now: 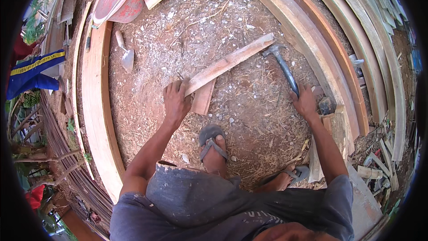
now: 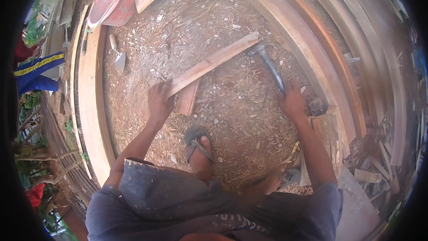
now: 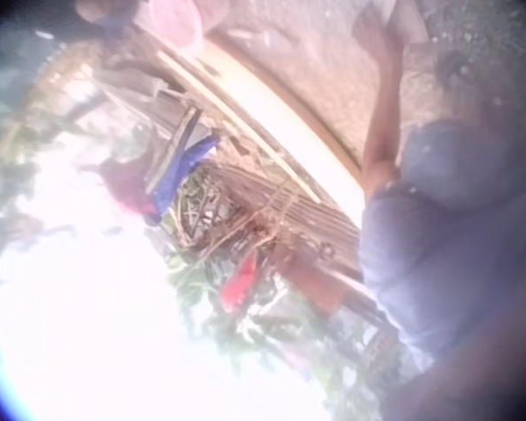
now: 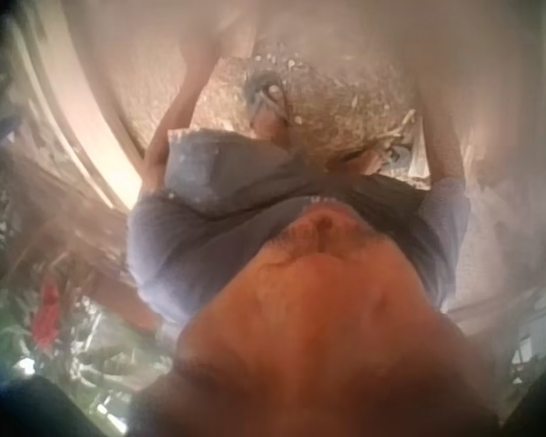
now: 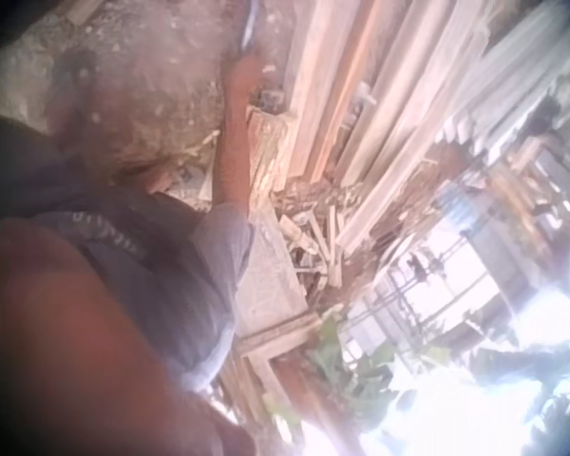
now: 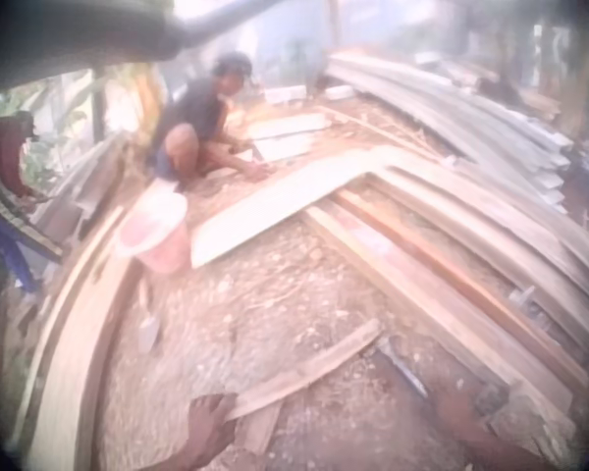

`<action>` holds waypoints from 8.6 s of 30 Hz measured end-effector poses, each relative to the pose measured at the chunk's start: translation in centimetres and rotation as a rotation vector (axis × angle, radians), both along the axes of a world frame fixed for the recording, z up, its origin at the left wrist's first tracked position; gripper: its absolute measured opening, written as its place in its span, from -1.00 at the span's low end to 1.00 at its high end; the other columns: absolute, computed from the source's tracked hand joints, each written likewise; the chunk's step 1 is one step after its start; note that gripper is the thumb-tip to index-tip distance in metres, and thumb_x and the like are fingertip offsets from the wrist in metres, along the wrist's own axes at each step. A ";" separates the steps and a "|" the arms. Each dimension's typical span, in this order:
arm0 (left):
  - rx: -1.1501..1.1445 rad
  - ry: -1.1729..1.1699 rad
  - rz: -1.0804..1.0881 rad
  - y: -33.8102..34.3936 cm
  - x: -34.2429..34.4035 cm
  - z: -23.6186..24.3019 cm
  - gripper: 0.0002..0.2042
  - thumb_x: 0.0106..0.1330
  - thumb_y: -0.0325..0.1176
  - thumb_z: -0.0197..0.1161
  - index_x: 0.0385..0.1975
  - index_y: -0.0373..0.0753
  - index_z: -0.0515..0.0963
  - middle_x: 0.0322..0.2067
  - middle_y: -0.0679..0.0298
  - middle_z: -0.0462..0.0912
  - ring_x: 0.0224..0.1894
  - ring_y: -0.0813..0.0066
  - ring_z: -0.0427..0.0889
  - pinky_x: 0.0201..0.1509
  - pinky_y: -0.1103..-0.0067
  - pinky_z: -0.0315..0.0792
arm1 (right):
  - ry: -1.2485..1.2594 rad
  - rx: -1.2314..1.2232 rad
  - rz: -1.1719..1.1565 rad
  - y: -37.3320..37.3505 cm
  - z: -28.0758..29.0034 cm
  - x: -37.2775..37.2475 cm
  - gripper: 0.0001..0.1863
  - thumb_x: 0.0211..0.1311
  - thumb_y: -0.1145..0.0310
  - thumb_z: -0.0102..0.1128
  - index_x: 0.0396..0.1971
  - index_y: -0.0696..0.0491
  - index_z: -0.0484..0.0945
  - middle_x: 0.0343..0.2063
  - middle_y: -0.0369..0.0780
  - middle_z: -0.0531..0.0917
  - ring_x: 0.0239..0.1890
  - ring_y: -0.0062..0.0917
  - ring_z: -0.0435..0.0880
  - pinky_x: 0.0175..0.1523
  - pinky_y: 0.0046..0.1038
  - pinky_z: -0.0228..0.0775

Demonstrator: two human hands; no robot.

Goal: The person uses a hammer and chisel to shape a small wooden plank, repeatedly striking the chisel to remove material. The person occasionally repositions the plank and continues chiseling along its length.

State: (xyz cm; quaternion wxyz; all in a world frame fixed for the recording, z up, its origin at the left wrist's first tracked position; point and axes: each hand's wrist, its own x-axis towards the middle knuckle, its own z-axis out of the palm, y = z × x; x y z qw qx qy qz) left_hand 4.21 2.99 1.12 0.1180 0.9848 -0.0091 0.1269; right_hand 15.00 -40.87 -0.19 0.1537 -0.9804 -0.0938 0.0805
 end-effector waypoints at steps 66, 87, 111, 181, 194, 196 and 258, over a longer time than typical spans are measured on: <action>-0.951 0.188 0.281 3.0 5.7 8.3 -0.47 0.07 -0.34 0.57 0.06 -0.34 0.57 -0.18 0.18 0.71 -0.16 0.45 0.66 -0.06 0.58 0.53 | 0.651 0.508 -0.299 2.3 2.5 -2.3 -0.64 0.13 0.34 0.23 -0.10 0.20 0.55 -0.50 -0.18 0.53 -0.37 -0.49 0.52 -0.16 -0.38 0.40; -1.637 0.254 0.554 0.9 10.3 4.7 -0.68 0.26 -0.54 0.24 -0.09 -0.69 0.48 -0.26 -0.17 0.69 -0.27 0.15 0.78 -0.23 0.38 0.74 | -0.366 1.385 0.128 12.2 16.8 -1.6 -0.72 0.42 0.22 0.17 -0.33 0.17 0.49 -0.49 -0.27 0.59 -0.53 -0.72 0.54 -0.50 -0.61 0.35; -1.525 0.287 0.615 0.8 11.2 5.7 -0.45 0.31 -0.42 0.30 0.14 -0.72 0.28 -0.11 -0.11 0.61 -0.16 0.16 0.73 -0.12 0.37 0.69 | 0.180 0.409 -0.023 11.2 7.2 0.1 -0.53 0.45 -0.06 0.08 -0.28 0.13 0.55 -0.66 -0.27 0.46 -0.58 -0.55 0.48 -0.47 -0.40 0.34; -1.339 0.481 0.713 3.0 11.2 1.3 -0.29 0.32 0.38 0.05 -0.12 -0.29 0.60 -0.63 0.31 0.51 -0.75 0.63 0.38 -0.71 0.67 0.28 | 0.908 1.177 -0.433 7.6 11.8 -0.5 -0.30 0.22 0.42 0.09 0.40 0.07 0.19 -0.32 -0.12 0.63 -0.52 -0.54 0.61 -0.52 -0.52 0.47; -0.244 0.291 0.673 6.1 13.4 -2.6 -0.23 0.40 0.34 -0.16 -0.12 -0.40 0.62 -0.37 -0.13 0.64 -0.18 -0.17 0.65 -0.01 0.08 0.46 | 0.019 0.553 -0.400 7.1 9.1 3.0 -0.61 0.28 0.21 0.33 -0.08 0.22 0.60 -0.19 -0.09 0.68 -0.11 -0.45 0.64 -0.02 -0.36 0.43; -0.313 0.082 0.544 4.8 13.1 -1.7 -0.31 0.39 0.27 -0.01 0.00 -0.36 0.61 -0.20 -0.12 0.65 -0.08 -0.13 0.64 0.06 0.10 0.44 | -0.020 0.864 -0.485 7.5 8.0 2.8 -0.69 0.29 0.25 0.35 -0.13 0.17 0.60 -0.29 -0.17 0.63 -0.20 -0.51 0.59 -0.05 -0.43 0.43; -0.295 0.358 -0.207 1.2 11.2 0.5 -0.63 0.22 -0.14 0.30 -0.12 -0.30 0.62 -0.12 0.09 0.63 0.00 0.09 0.59 0.19 0.22 0.40 | 0.894 1.045 -0.053 6.4 11.5 -3.0 -0.36 0.23 0.00 0.37 0.14 0.16 0.50 -0.41 -0.18 0.68 -0.40 -0.55 0.71 -0.33 -0.50 0.59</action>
